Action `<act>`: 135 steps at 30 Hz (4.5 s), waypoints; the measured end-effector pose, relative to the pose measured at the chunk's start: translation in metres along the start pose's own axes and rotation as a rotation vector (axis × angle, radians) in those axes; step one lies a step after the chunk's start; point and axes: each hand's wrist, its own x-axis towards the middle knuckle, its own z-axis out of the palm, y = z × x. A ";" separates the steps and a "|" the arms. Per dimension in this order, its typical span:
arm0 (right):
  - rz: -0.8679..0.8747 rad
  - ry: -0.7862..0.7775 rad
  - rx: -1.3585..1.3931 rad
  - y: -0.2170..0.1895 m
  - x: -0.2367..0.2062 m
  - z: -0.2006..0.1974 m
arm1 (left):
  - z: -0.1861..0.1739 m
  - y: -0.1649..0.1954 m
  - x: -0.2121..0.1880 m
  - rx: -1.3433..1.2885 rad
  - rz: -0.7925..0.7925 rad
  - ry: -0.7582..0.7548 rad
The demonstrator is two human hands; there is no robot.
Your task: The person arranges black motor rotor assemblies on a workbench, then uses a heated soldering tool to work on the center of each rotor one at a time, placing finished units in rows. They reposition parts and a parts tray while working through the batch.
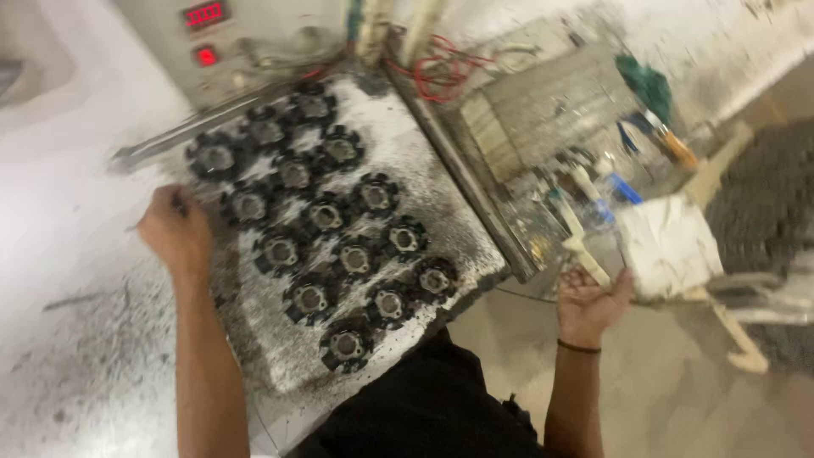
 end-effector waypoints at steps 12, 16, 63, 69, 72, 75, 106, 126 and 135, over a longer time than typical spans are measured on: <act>0.491 -0.437 0.014 0.009 0.018 0.038 | 0.007 0.004 -0.034 0.025 0.041 -0.030; -0.110 -0.550 -0.854 0.001 0.039 0.052 | 0.005 0.012 -0.044 0.033 0.013 -0.042; -0.473 -0.340 -1.235 -0.099 0.047 -0.041 | 0.022 0.050 -0.089 -0.075 -0.446 -0.368; -0.244 -0.873 -1.134 -0.008 -0.076 0.043 | -0.016 0.154 -0.180 -1.175 -0.326 -0.850; -0.311 -1.102 -0.977 0.023 -0.130 0.094 | -0.033 0.211 -0.211 -1.074 -0.192 -1.166; -0.347 -1.252 -0.927 0.035 -0.152 0.120 | -0.045 0.239 -0.210 -0.968 -0.528 -1.050; 0.562 -0.971 -0.751 0.116 -0.140 0.044 | -0.137 0.194 -0.195 -0.042 -0.121 -0.499; 0.253 -1.402 -0.927 0.100 -0.137 0.080 | -0.132 0.197 -0.211 -0.005 -0.097 -0.569; 0.368 -1.305 -0.831 0.102 -0.135 0.078 | -0.133 0.196 -0.213 -0.028 -0.092 -0.539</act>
